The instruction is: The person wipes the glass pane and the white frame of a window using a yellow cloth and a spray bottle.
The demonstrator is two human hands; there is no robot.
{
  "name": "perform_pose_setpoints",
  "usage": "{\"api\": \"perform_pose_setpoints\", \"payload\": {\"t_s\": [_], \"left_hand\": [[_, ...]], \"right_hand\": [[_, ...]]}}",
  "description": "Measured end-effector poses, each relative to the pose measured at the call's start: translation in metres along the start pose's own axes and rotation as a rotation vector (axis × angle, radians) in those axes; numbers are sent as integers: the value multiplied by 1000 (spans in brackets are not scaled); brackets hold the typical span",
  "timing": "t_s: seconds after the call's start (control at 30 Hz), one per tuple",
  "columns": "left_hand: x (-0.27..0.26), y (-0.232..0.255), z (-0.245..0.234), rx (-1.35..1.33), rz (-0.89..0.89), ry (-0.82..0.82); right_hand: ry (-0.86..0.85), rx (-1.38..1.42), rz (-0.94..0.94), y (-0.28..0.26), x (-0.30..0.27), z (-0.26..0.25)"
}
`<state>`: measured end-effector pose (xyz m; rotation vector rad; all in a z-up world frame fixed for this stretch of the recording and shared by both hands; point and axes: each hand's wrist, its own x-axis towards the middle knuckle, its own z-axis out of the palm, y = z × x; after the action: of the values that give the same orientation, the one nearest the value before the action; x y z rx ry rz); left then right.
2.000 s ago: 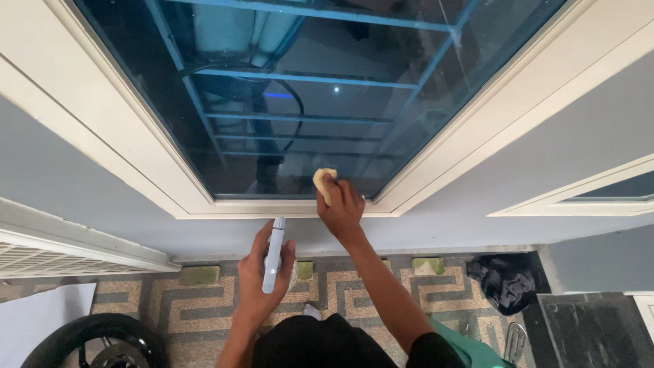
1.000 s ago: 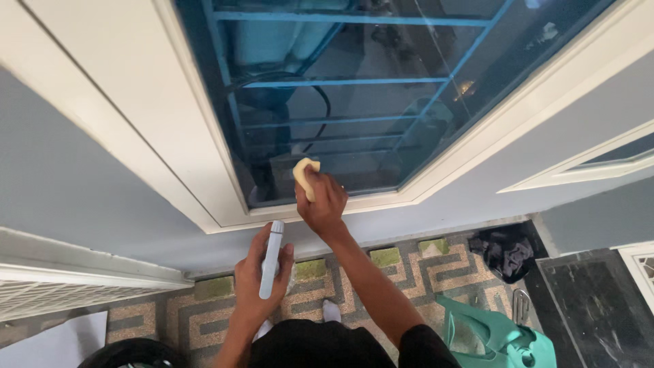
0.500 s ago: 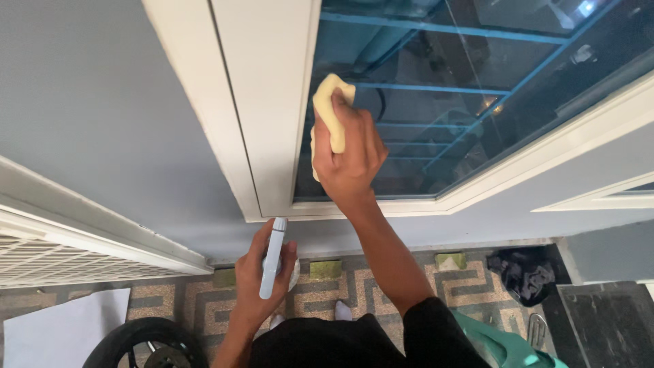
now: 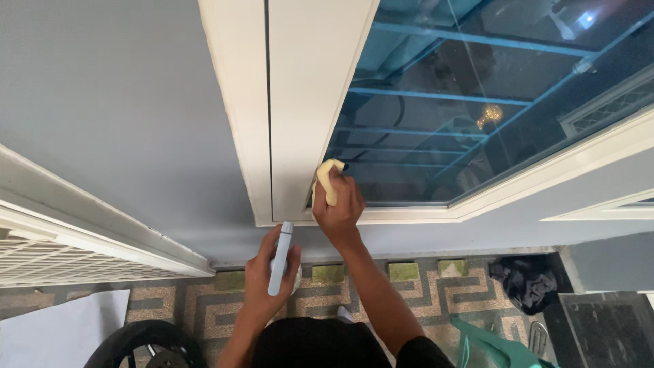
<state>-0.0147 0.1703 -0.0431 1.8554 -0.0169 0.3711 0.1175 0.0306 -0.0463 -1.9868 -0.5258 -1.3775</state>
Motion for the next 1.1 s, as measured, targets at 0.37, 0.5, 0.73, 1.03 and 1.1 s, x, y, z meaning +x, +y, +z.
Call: {"api": "perform_pose_setpoints", "payload": {"t_s": [0.37,0.5,0.73,1.03,1.1], "left_hand": [[-3,-29,15,-11,-6,-16],[-6,-37,19,-15,23,-8],[-12,-51,36,-3,38,15],[-17,-43,57,28,-48,3],[-21,-39,64,40,-34,39]], "right_hand": [[-117,-1,56,26,-94,19],[-159,-20,65,33,-113,24],[-271,-122,-32,52,-136,21],[-440,-172,-133,83,-140,-4],[-436,-191,-152,94,-141,-13]]}}
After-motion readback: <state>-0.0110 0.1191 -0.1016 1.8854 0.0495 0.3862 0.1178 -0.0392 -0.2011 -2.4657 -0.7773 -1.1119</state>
